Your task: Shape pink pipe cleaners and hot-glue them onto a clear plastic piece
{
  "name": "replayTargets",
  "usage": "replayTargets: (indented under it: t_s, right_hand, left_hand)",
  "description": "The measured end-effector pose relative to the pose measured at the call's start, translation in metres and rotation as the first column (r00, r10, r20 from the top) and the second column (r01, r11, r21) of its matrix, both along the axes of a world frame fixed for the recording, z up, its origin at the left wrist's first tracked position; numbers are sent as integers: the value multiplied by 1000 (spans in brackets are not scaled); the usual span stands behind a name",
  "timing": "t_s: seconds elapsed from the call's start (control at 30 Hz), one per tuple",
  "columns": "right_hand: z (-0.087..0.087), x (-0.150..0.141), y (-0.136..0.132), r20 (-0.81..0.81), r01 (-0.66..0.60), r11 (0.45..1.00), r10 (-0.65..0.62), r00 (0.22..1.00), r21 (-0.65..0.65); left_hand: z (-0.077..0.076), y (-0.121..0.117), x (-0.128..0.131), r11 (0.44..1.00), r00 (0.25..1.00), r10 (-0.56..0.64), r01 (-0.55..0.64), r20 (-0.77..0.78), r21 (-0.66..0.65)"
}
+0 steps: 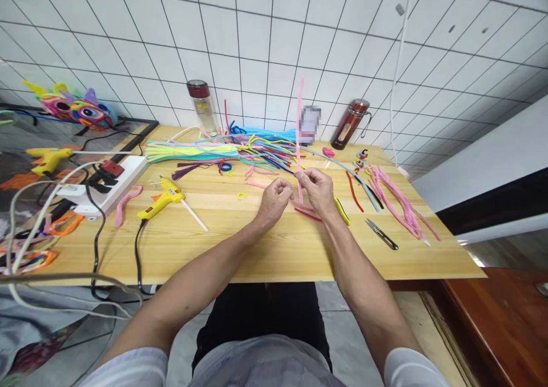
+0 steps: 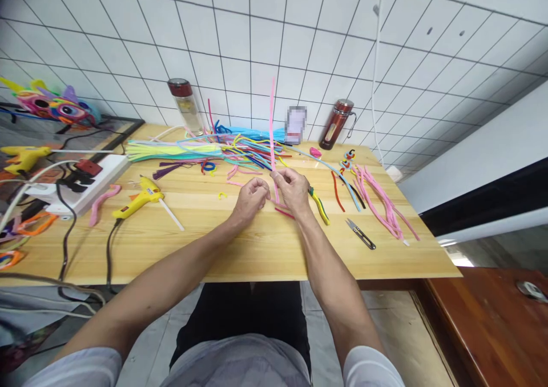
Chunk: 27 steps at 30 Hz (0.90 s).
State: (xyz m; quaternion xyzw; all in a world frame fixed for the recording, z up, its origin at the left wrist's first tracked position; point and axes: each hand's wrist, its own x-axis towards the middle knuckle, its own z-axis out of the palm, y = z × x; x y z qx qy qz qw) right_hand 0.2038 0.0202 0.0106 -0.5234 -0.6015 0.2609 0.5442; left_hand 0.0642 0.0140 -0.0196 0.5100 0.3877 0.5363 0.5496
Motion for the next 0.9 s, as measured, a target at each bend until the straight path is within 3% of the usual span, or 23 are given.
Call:
replayTargets:
  t_s: [0.2,0.5,0.73,0.9]
  right_hand:
    - [1,-5,-5,142,-30,998,23,990,47]
    - [-2,-10,-5,223,-41,990,11,975,134]
    - [4,0,-5,-34,94,984,-90,995,150]
    - [-2,4,0,20,8,997,-10,1000,83]
  left_hand:
    - [3,0,0,998,1000,-8,9,-10,65]
    - [-3,4,0,998,1000,14,-13,-8,63]
    - [-4,0,0,991,996,-55,64,77,-119]
    - [4,-3,0,999,995,-33,32,93,12]
